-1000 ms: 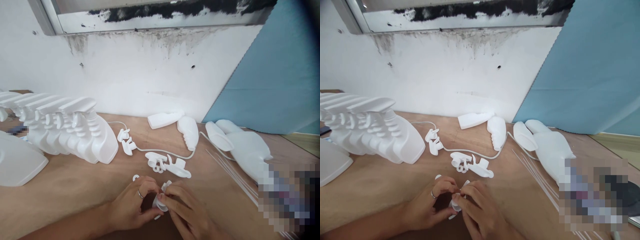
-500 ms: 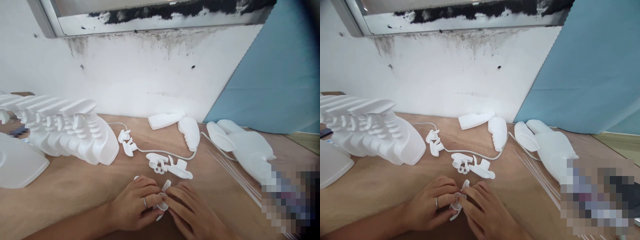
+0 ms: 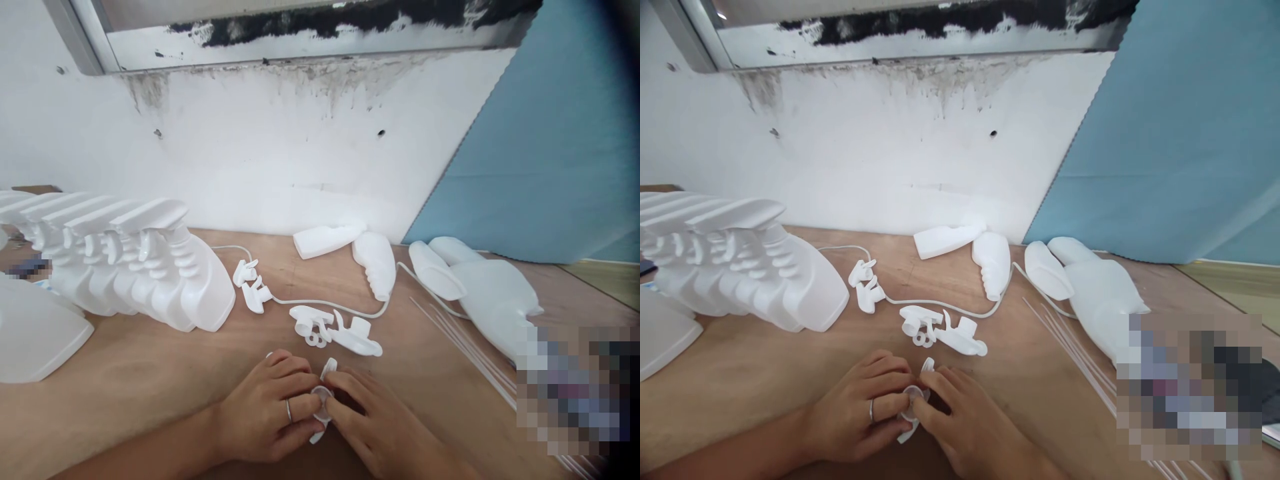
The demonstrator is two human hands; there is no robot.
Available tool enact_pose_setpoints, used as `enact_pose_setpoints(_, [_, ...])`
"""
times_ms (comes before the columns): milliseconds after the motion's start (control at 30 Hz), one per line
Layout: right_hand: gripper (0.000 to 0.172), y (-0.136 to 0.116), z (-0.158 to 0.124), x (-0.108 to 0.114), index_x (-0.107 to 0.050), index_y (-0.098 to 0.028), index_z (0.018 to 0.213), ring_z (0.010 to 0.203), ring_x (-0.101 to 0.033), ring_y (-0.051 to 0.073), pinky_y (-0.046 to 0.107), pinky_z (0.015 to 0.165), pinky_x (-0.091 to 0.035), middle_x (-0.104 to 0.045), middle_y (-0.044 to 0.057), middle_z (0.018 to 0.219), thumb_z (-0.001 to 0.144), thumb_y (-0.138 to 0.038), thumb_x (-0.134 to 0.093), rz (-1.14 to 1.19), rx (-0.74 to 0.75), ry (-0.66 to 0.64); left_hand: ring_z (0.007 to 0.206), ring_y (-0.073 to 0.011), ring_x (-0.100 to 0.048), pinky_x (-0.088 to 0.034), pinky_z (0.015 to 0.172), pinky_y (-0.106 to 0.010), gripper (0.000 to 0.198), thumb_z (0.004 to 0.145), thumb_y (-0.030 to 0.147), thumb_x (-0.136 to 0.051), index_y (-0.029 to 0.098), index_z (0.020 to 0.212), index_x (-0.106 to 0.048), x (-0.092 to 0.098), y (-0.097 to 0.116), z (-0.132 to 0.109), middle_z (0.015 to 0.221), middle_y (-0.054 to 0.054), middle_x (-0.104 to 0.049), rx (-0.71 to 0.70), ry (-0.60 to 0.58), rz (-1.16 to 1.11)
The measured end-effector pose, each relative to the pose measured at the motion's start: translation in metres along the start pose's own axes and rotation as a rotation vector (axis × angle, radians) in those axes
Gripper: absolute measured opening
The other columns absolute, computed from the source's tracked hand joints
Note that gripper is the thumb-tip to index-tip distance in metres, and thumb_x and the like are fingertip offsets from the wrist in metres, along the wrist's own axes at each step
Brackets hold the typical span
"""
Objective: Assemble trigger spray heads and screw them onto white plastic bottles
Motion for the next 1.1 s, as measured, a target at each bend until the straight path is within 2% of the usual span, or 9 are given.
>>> enact_pose_setpoints(133, [0.032, 0.001, 0.000, -0.003, -0.057, -0.013, 0.116, 0.089, -0.060, 0.021, 0.034, 0.079, -0.053, -0.063, 0.013, 0.103, 0.089, -0.008, -0.040, -0.001, 0.038, 0.010, 0.093, -0.0186, -0.057, -0.042, 0.081, -0.033, 0.006, 0.092, 0.023, -0.056, 0.017, 0.093, -0.056, -0.001, -0.001, -0.001, 0.093, -0.005, -0.068, -0.002, 0.007, -0.008])
enact_pose_setpoints(333, [0.029, 0.001, -0.001, -0.002, -0.058, -0.013, 0.115, 0.088, -0.059, 0.020, 0.033, 0.079, -0.052, -0.064, 0.012, 0.102, 0.093, -0.010, -0.038, 0.009, 0.041, 0.036, 0.093, -0.0189, -0.058, -0.042, 0.081, -0.034, 0.008, 0.094, 0.023, -0.054, 0.017, 0.098, -0.057, -0.002, -0.002, -0.003, 0.096, -0.006, -0.070, 0.007, -0.010, -0.007])
enact_pose_setpoints(567, [0.025, 0.003, -0.002, -0.006, -0.057, -0.016, 0.115, 0.088, -0.056, 0.020, 0.032, 0.078, -0.050, -0.061, 0.011, 0.103, 0.096, -0.016, -0.040, 0.026, -0.018, -0.050, 0.089, -0.0171, -0.058, -0.041, 0.081, -0.032, 0.010, 0.095, 0.027, -0.055, 0.016, 0.094, -0.056, -0.002, -0.002, -0.003, 0.092, -0.005, -0.069, -0.009, 0.015, 0.026])
enact_pose_setpoints(767, [0.028, 0.004, -0.006, -0.012, -0.056, -0.015, 0.116, 0.084, -0.054, 0.019, 0.030, 0.074, -0.048, -0.060, 0.010, 0.102, 0.095, -0.011, -0.038, -0.002, 0.025, 0.021, 0.090, -0.0158, -0.060, -0.042, 0.081, -0.030, 0.014, 0.097, 0.028, -0.054, 0.015, 0.100, -0.056, -0.001, -0.002, -0.002, 0.095, -0.005, -0.070, -0.044, 0.053, 0.061])
enact_pose_setpoints(900, [0.033, 0.005, -0.007, -0.014, -0.058, -0.017, 0.116, 0.083, -0.054, 0.018, 0.029, 0.074, -0.047, -0.060, 0.008, 0.099, 0.091, -0.005, -0.039, -0.014, 0.049, 0.039, 0.084, -0.0151, -0.060, -0.042, 0.076, -0.029, 0.013, 0.097, 0.027, -0.052, 0.016, 0.094, -0.057, -0.002, -0.001, 0.000, 0.092, -0.004, -0.070, -0.048, 0.062, 0.057])
enact_pose_setpoints(1100, [0.026, 0.002, -0.002, -0.008, -0.059, -0.013, 0.111, 0.084, -0.053, 0.016, 0.026, 0.075, -0.046, -0.059, 0.008, 0.097, 0.095, -0.007, -0.039, -0.009, 0.110, 0.116, 0.084, -0.0157, -0.059, -0.042, 0.074, -0.028, 0.009, 0.096, 0.022, -0.052, 0.014, 0.094, -0.058, -0.001, 0.001, 0.000, 0.088, -0.005, -0.068, -0.056, 0.105, 0.064])
Point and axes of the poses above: each hand's wrist, its own z-axis towards the middle knuckle, its own x-axis out of the back of the hand, y = z × x, the point moved 4 cm from there along z, towards the middle knuckle
